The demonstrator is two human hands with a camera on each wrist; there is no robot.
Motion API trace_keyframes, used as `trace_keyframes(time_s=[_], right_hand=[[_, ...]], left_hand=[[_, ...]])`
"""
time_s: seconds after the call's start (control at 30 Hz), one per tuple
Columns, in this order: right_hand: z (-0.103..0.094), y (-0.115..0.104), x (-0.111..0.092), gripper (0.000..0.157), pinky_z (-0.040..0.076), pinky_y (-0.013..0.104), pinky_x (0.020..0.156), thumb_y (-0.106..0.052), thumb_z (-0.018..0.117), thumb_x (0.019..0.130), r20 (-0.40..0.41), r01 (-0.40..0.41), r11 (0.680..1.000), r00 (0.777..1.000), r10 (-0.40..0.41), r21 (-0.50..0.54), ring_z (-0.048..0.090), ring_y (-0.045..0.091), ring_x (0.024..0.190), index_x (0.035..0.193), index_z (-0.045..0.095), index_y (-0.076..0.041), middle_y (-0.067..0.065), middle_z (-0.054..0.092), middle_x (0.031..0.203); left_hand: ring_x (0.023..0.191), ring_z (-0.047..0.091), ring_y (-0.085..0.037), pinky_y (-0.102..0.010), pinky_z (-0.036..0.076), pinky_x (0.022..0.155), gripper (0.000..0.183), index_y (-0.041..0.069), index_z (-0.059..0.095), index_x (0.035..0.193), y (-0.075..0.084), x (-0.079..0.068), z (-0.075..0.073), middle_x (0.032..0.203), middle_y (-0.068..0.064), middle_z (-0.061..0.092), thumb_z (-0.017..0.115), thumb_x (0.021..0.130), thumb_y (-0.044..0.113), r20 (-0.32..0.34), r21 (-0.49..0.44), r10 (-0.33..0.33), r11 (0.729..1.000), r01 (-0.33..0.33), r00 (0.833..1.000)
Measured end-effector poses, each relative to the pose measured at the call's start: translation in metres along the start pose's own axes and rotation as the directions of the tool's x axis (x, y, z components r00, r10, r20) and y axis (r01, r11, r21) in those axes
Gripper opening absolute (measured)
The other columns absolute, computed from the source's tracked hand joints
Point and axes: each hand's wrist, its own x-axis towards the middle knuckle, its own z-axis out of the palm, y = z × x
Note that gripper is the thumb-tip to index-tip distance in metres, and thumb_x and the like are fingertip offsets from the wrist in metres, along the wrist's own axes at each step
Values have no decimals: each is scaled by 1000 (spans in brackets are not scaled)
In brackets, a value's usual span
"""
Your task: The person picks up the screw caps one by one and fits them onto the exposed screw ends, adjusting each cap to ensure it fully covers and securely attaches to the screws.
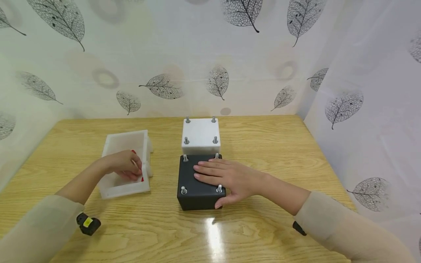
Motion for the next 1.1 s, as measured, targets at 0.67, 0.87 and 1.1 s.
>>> trace_keyframes(time_s=[0.67, 0.87, 1.1], right_hand=[[6, 6, 1, 75, 24, 37, 115, -55, 39, 96, -103, 101, 995, 990, -98, 22, 32, 27, 138, 142, 35, 4, 16, 34, 150], [9, 9, 3, 74, 29, 39, 112, -53, 46, 94, -174, 153, 987, 974, -142, 50, 39, 30, 134, 138, 41, 6, 18, 39, 146], [12, 11, 2, 75, 29, 39, 112, -53, 50, 92, -199, 161, 985, 969, -146, 58, 39, 30, 134, 137, 42, 6, 18, 40, 146]], left_hand=[[73, 67, -12, -30, 57, 69, 24, -10, 60, 111, -2, 1, -5, 83, -7, 68, 55, 92, 3, 43, -116, 18, 993, -12, 999], [71, 67, -12, -29, 57, 68, 22, -11, 59, 109, -1, -3, -9, 79, -6, 68, 54, 92, 2, 38, -162, 36, 986, -30, 999], [72, 66, -10, -28, 57, 68, 23, -10, 58, 109, 2, -5, -11, 79, -4, 67, 54, 94, 7, 39, -160, 53, 986, -46, 998]])
